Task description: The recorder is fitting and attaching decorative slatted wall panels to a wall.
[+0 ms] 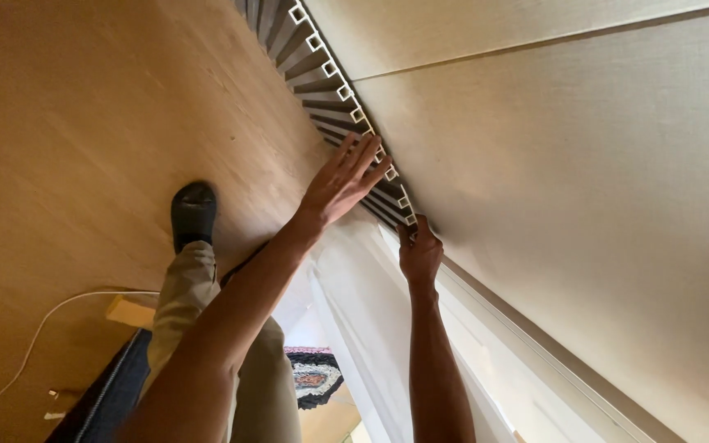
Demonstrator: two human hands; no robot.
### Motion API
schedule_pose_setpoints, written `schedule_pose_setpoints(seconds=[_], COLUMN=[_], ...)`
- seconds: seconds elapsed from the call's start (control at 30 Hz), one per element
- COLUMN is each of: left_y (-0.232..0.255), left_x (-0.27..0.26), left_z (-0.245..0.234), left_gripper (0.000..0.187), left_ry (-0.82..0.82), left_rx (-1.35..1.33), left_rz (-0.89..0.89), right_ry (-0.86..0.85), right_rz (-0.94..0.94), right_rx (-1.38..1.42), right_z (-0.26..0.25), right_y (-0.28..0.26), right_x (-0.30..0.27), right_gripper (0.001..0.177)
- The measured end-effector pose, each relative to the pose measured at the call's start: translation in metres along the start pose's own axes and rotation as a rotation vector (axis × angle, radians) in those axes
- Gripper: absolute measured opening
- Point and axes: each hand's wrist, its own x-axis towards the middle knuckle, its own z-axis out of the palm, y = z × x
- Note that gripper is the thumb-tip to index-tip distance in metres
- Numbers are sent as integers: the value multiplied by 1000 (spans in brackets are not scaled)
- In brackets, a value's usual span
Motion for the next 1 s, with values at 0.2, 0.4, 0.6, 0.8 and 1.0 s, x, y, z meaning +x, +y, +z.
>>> schedule_pose_setpoints(seconds=[0.2, 0.4, 0.6, 0.8, 1.0], left_y=[-11, -10, -6, -3, -8], left_x=[-1, -5, -4, -12, -8], left_z=[-18, -18, -12, 1, -11], left_gripper=[69, 59, 61, 60, 69], left_ry=[-52, 74, 54, 135, -2], left_rx=[-60, -142, -178, -243, -115], left_rz=[33, -22, 4, -1, 21], right_ry=[119, 95, 54, 103, 618], right_rz=[-141, -102, -48, -62, -87], right_rx=[30, 37, -4, -105, -114], right_z=[5, 13, 25, 25, 40], right_y=[-3, 2, -5, -21, -18], right_x=[6, 6, 8, 3, -41], right_gripper=[24, 26, 21, 28, 58])
